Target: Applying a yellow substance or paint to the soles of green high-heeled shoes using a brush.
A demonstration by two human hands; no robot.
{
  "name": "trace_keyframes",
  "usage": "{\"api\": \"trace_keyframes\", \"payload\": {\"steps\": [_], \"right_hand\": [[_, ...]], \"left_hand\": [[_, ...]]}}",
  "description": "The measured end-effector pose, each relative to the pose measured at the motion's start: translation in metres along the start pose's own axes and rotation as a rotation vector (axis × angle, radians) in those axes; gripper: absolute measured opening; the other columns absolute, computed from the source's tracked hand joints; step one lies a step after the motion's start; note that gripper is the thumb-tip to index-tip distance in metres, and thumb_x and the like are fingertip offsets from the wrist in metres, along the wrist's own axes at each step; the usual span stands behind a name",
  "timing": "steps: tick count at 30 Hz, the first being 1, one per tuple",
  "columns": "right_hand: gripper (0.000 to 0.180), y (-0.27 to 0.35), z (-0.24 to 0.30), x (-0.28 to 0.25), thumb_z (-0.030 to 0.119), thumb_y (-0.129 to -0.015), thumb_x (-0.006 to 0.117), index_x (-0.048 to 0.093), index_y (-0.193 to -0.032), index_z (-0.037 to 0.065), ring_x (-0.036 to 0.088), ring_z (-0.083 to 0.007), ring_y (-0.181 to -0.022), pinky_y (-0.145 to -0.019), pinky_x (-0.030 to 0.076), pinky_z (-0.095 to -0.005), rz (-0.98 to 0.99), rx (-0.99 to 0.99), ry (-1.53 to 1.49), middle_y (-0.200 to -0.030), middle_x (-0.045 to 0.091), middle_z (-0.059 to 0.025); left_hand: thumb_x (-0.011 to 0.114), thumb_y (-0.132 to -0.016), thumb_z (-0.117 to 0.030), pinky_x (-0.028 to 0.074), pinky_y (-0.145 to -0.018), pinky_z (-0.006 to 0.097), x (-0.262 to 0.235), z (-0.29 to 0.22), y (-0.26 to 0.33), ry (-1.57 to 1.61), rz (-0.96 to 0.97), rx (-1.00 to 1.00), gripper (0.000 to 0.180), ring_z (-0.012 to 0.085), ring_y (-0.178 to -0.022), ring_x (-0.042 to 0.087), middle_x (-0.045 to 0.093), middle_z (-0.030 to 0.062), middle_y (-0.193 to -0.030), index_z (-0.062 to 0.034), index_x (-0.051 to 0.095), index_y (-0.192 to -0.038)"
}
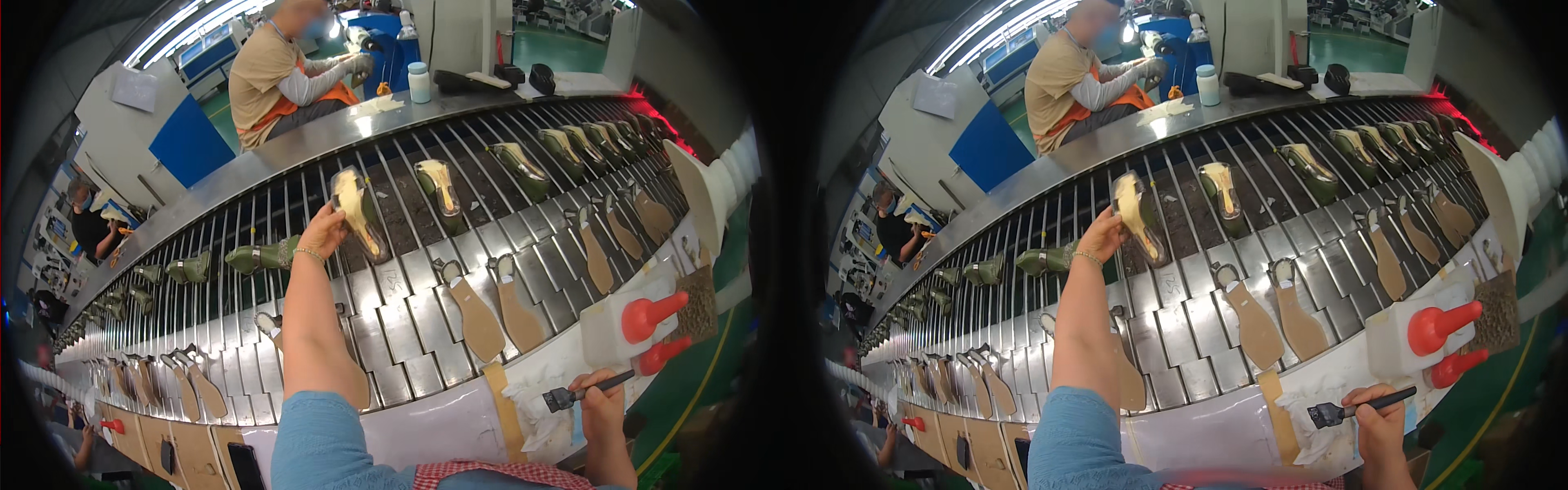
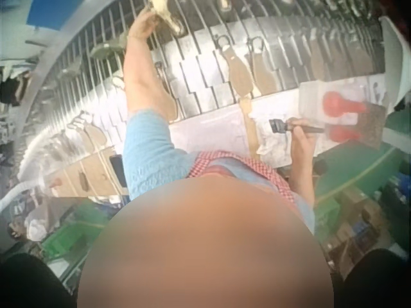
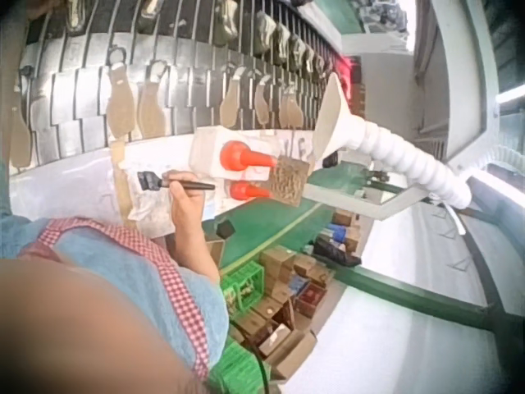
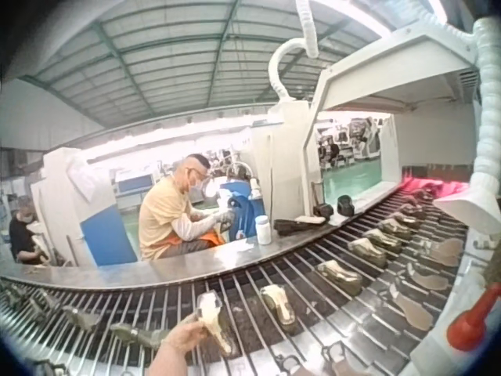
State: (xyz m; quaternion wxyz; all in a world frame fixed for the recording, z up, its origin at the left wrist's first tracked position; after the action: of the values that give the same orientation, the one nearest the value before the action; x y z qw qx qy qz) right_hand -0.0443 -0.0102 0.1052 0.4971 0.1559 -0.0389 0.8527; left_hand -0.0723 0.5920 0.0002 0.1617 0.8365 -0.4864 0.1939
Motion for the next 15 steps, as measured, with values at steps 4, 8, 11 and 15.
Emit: {"api": "trace_keyframes", "payload": {"steps": [4,8,11,15], "right_hand": [[0.029,-0.005,0.001,0.009,0.021,-0.079,0.071,0.054,-0.091,0.001,0.059,-0.0234,-0.085,-0.08,0.045,-0.0317,0.032,-0.021,0.034,-0.087,0.061,-0.0161],[0.028,-0.007,0.004,0.016,0.021,-0.08,0.07,0.053,-0.092,0.001,0.059,-0.0238,-0.086,-0.082,0.045,-0.0334,0.054,-0.037,0.057,-0.088,0.061,-0.0169],[0.025,-0.001,0.009,0.012,0.016,-0.078,0.069,0.057,-0.091,-0.001,0.06,-0.0237,-0.087,-0.083,0.045,-0.0338,-0.005,-0.071,0.035,-0.089,0.063,-0.017],[0.023,-0.007,0.012,0.022,0.015,-0.081,0.066,0.058,-0.094,-0.003,0.061,-0.0228,-0.09,-0.085,0.045,-0.0343,-0.055,-0.073,-0.071,-0.092,0.064,-0.0162]], "left_hand": [[0.068,-0.082,-0.014,0.046,-0.087,0.04,-0.028,-0.03,0.003,-0.252,-0.311,0.078,0.064,0.0227,-0.103,0.06,0.061,0.0106,-0.112,-0.0024,0.036,-0.137],[0.064,-0.074,-0.006,0.042,-0.097,0.045,-0.066,-0.079,0.041,-1.531,-0.407,0.202,0.07,0.0283,-0.12,0.052,0.057,0.0129,-0.126,-0.011,0.038,-0.138],[0.062,-0.077,-0.01,0.022,-0.108,0.056,-0.058,-0.067,0.059,-2.237,-0.337,-0.232,0.069,0.0256,-0.136,0.032,0.036,0.0089,-0.146,-0.0181,0.035,-0.14],[0.052,-0.085,-0.015,0.035,-0.094,0.045,-0.125,-0.054,0.091,-2.54,-0.576,0.042,0.027,0.0245,-0.111,0.053,0.062,0.0053,-0.113,-0.013,0.058,-0.112]]}}
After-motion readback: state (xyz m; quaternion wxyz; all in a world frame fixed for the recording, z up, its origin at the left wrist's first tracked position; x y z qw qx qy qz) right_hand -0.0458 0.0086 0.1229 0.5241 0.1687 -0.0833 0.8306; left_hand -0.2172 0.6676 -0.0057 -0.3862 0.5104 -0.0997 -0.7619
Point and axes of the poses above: each hand's wrist, its own y-axis away from the middle knuckle, its own x-axis out of the palm, z = x × y, the point moved 2 cm from there along -y, towards the middle knuckle
